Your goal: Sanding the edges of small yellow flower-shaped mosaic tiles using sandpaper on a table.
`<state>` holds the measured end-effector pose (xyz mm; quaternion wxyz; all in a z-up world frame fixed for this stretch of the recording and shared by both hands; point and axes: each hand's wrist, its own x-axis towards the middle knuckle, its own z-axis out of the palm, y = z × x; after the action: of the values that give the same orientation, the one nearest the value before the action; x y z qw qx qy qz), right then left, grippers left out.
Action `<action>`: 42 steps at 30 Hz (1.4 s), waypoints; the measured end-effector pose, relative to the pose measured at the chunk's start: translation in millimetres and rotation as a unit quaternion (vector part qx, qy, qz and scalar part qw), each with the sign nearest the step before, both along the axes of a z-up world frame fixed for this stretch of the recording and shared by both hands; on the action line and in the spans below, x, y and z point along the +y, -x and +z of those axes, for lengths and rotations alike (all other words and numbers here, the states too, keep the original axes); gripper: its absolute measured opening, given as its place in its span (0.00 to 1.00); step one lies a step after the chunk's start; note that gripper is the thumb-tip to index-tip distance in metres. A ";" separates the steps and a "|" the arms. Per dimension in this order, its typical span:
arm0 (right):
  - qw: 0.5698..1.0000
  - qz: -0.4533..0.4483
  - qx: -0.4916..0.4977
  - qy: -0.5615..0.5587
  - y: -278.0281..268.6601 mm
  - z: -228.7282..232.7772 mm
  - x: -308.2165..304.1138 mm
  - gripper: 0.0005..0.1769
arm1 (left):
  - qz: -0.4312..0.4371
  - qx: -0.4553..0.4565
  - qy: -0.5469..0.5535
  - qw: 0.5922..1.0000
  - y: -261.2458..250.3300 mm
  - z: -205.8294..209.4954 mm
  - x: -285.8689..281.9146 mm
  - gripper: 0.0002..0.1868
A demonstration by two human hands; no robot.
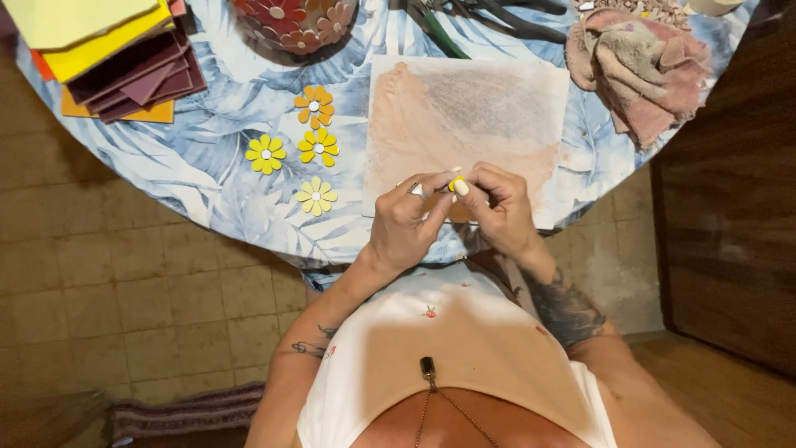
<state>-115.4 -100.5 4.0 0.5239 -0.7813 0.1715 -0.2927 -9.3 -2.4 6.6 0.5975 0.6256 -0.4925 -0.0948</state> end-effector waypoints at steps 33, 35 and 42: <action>0.903 0.075 0.154 0.394 56.9 -36.7 -80.7 0.05 | -0.002 -0.232 -0.119 0.965 -5.8 -17.7 19.1 0.23; 0.957 0.058 0.118 0.257 37.8 -23.4 -44.7 0.07 | -0.014 -0.173 -0.085 0.981 0.1 -18.7 9.7 0.21; 0.991 -0.031 -0.005 -0.126 -0.5 -1.8 11.3 0.12 | -0.019 0.072 -0.003 0.997 -1.7 -6.1 -0.5 0.08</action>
<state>-114.9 -89.3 2.2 0.6098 -0.7017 0.2291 -0.2886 -7.6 -2.9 0.5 0.6274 0.6097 -0.4599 -0.1521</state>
